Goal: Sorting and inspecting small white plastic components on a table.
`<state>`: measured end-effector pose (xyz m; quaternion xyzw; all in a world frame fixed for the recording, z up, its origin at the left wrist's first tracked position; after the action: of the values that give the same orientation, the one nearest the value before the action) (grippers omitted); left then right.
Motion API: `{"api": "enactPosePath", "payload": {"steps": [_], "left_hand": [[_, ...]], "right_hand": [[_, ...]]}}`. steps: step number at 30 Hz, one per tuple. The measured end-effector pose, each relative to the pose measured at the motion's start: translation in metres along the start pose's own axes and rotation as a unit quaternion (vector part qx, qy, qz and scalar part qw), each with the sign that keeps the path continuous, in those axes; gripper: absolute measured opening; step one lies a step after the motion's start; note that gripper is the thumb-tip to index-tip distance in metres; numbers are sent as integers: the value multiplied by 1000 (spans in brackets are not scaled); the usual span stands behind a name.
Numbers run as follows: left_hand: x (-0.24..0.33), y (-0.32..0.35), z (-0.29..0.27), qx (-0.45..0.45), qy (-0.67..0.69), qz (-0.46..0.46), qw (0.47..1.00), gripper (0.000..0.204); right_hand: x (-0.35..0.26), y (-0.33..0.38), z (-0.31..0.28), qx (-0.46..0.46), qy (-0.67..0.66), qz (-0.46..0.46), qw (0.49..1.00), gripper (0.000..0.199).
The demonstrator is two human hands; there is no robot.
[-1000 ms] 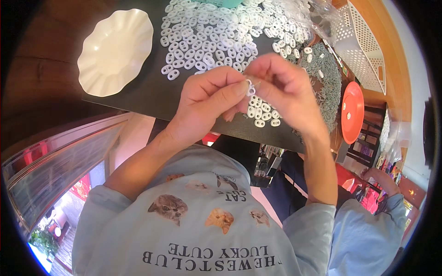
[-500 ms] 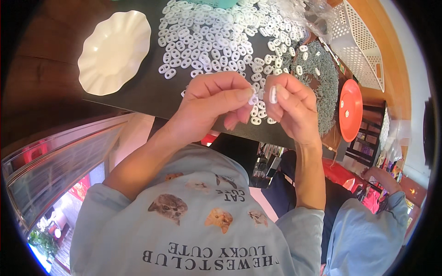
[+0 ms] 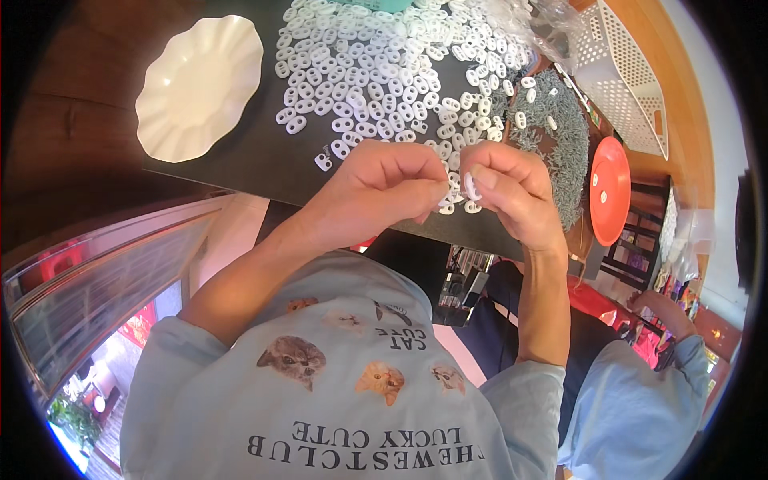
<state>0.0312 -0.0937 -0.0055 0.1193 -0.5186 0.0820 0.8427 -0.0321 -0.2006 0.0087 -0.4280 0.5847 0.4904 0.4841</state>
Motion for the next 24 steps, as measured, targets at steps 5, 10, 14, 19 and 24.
{"api": "enactPosePath", "payload": {"steps": [5,10,14,19,24], "left_hand": [[-1,0,-2,11,-12,6,1000,11],[-2,-1,-4,20,-24,15,999,11],[1,0,-6,21,-36,13,999,13],[1,0,-6,24,-28,10,999,14],[-1,0,-7,26,-29,4,999,15]], "right_hand": [[-2,0,1,1,22,4,1000,24],[-5,0,4,9,38,0,999,23],[-7,-1,4,22,60,-4,998,23],[-10,-2,3,36,69,-9,997,23],[-10,-3,5,36,74,-12,997,22]]}}
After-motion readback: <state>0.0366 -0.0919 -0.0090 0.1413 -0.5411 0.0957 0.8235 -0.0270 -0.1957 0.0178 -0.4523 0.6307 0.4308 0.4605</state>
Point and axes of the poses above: each hand's wrist, its own y-axis away from the middle knuckle, its own z-axis out of the palm, x = y × z, the point moved 9 cm from there along -y, towards the middle knuckle, and after that the axes turned 2 degrees about -z, right-handed, at the moved point
